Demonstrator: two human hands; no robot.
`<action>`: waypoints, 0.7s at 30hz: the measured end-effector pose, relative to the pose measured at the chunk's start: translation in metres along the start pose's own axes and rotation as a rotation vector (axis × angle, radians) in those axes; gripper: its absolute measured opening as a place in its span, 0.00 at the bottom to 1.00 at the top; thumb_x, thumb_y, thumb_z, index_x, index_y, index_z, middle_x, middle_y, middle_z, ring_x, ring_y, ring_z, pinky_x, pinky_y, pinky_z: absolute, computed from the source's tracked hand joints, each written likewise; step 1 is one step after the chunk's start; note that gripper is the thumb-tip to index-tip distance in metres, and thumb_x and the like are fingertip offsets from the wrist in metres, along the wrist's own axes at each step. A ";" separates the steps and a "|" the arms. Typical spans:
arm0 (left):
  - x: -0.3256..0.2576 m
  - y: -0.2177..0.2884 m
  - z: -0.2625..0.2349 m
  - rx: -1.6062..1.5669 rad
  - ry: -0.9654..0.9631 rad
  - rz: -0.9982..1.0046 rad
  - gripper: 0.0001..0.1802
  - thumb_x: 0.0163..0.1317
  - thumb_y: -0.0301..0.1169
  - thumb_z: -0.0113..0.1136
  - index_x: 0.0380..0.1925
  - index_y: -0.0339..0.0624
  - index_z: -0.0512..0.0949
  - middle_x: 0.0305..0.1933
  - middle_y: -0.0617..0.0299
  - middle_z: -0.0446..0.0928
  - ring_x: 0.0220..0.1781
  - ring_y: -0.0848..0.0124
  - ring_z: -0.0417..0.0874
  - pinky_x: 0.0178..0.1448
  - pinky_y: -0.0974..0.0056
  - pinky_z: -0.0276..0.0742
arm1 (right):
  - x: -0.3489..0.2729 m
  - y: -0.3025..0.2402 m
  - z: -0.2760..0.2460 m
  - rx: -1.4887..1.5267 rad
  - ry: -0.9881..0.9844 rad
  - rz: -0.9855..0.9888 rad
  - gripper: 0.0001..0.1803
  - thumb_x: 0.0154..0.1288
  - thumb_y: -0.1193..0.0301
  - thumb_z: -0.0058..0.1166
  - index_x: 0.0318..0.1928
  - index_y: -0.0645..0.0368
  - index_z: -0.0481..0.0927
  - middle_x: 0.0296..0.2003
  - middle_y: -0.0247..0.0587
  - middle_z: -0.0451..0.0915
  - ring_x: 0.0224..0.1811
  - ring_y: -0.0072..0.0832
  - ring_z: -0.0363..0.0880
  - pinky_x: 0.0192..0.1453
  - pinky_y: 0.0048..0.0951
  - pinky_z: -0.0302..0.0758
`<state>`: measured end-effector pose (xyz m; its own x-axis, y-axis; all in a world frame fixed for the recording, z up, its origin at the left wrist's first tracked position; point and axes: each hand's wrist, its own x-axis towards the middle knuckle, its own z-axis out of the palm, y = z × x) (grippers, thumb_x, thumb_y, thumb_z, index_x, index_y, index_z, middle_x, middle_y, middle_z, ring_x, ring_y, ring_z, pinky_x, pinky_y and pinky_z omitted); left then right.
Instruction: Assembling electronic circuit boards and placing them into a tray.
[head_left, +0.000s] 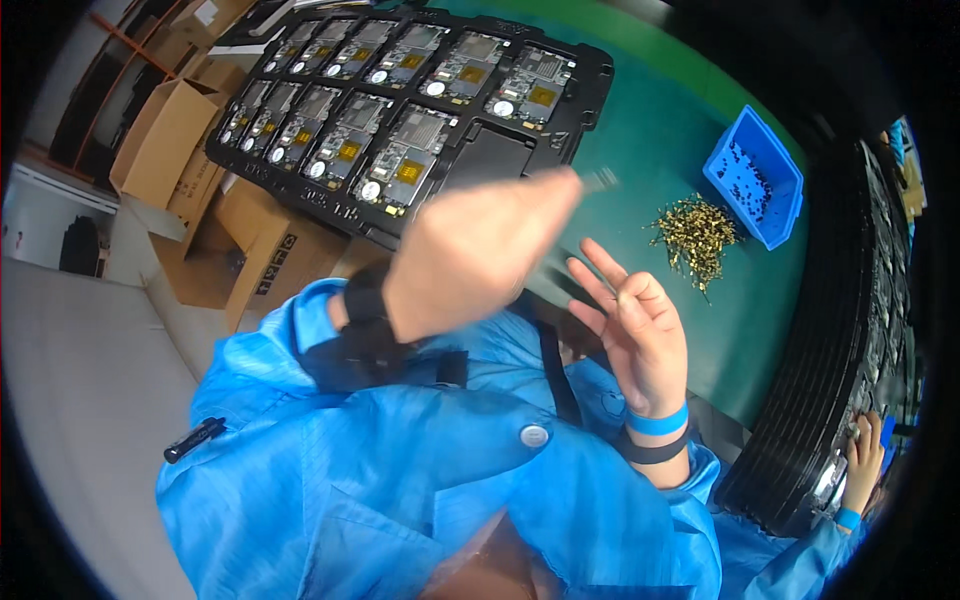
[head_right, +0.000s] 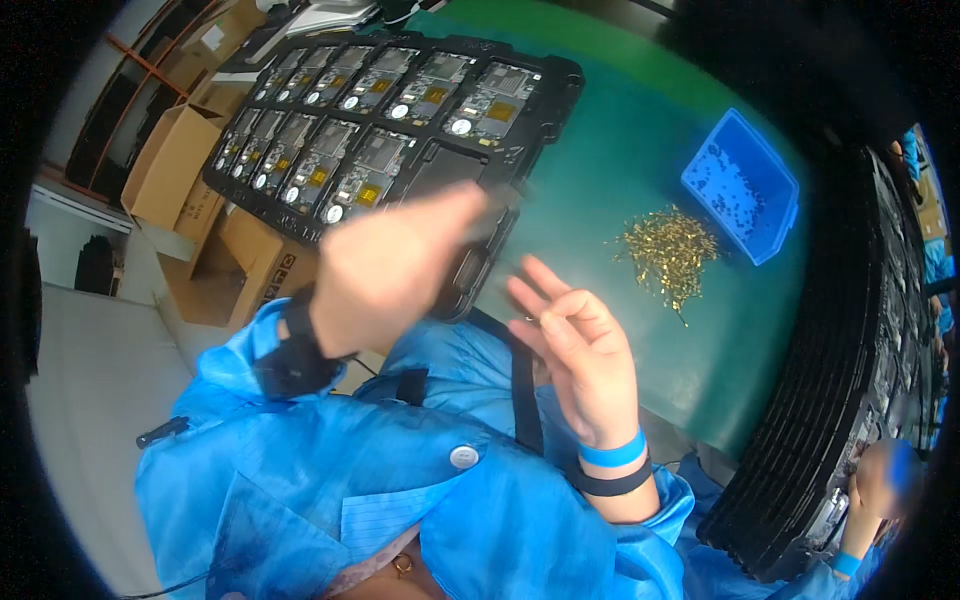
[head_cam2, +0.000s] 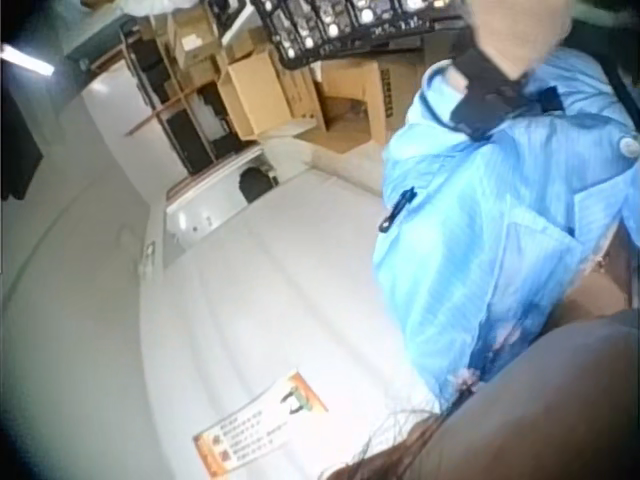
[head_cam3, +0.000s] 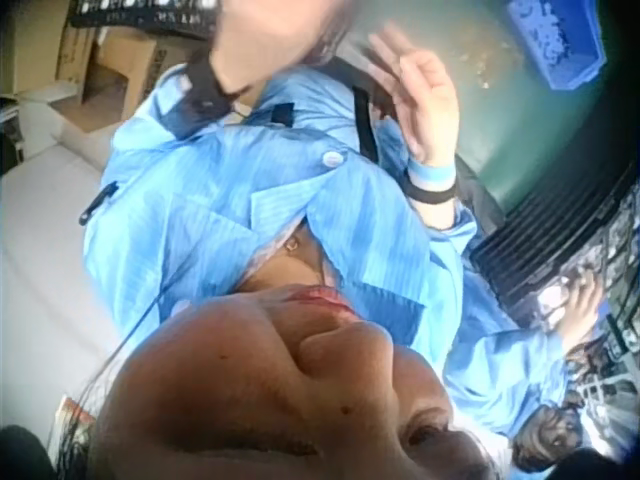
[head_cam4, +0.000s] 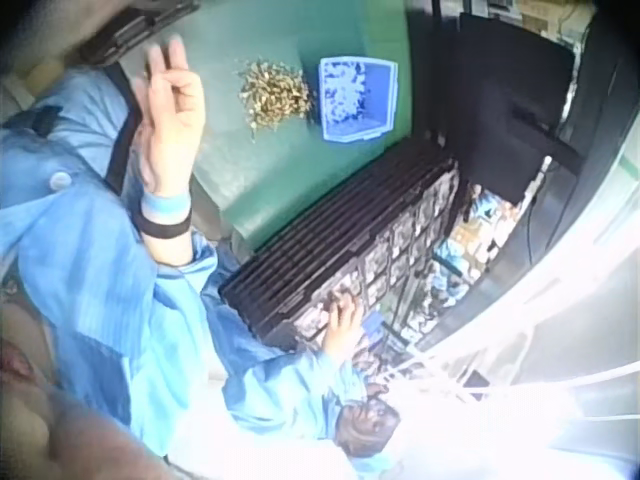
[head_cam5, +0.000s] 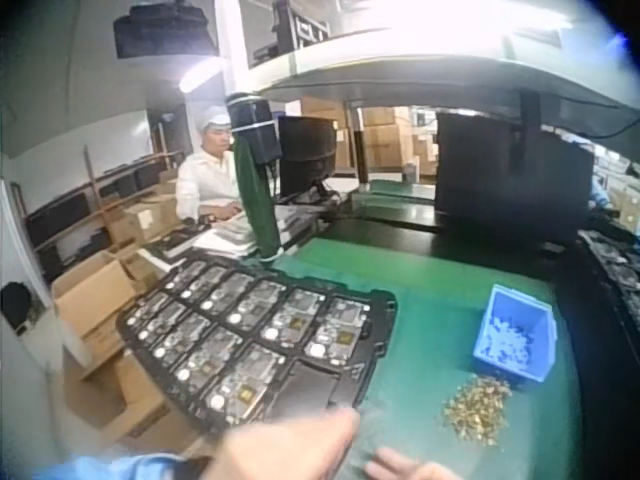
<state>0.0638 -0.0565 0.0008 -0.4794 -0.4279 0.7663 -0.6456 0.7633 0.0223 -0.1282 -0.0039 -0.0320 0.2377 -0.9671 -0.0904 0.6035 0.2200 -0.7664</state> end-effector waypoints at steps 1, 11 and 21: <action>-0.006 0.010 0.002 -0.032 -0.074 0.056 0.15 0.46 0.24 0.55 0.38 0.35 0.75 0.37 0.56 0.78 0.36 0.67 0.81 0.35 0.67 0.76 | 0.000 0.000 0.000 0.132 -0.069 0.079 0.03 0.61 0.73 0.49 0.35 0.57 0.71 0.50 0.44 0.71 0.58 0.38 0.64 0.58 0.39 0.65; -0.030 0.042 0.026 -0.132 -0.310 0.141 0.14 0.45 0.27 0.55 0.35 0.38 0.76 0.39 0.59 0.77 0.40 0.69 0.80 0.37 0.70 0.76 | -0.011 0.017 -0.018 -0.012 0.074 0.045 0.03 0.62 0.73 0.49 0.35 0.58 0.72 0.37 0.39 0.76 0.41 0.26 0.75 0.47 0.29 0.73; 0.005 -0.002 0.001 -0.674 -0.507 -0.426 0.20 0.53 0.29 0.59 0.45 0.32 0.70 0.45 0.53 0.73 0.45 0.65 0.76 0.48 0.66 0.71 | -0.017 0.002 -0.009 -0.255 0.058 -0.042 0.04 0.57 0.80 0.52 0.33 0.62 0.72 0.29 0.33 0.74 0.28 0.17 0.71 0.33 0.18 0.69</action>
<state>0.0622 -0.0610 0.0033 -0.5856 -0.7739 0.2411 -0.4224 0.5452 0.7241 -0.1381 0.0116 -0.0378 0.1681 -0.9820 -0.0862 0.3985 0.1477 -0.9052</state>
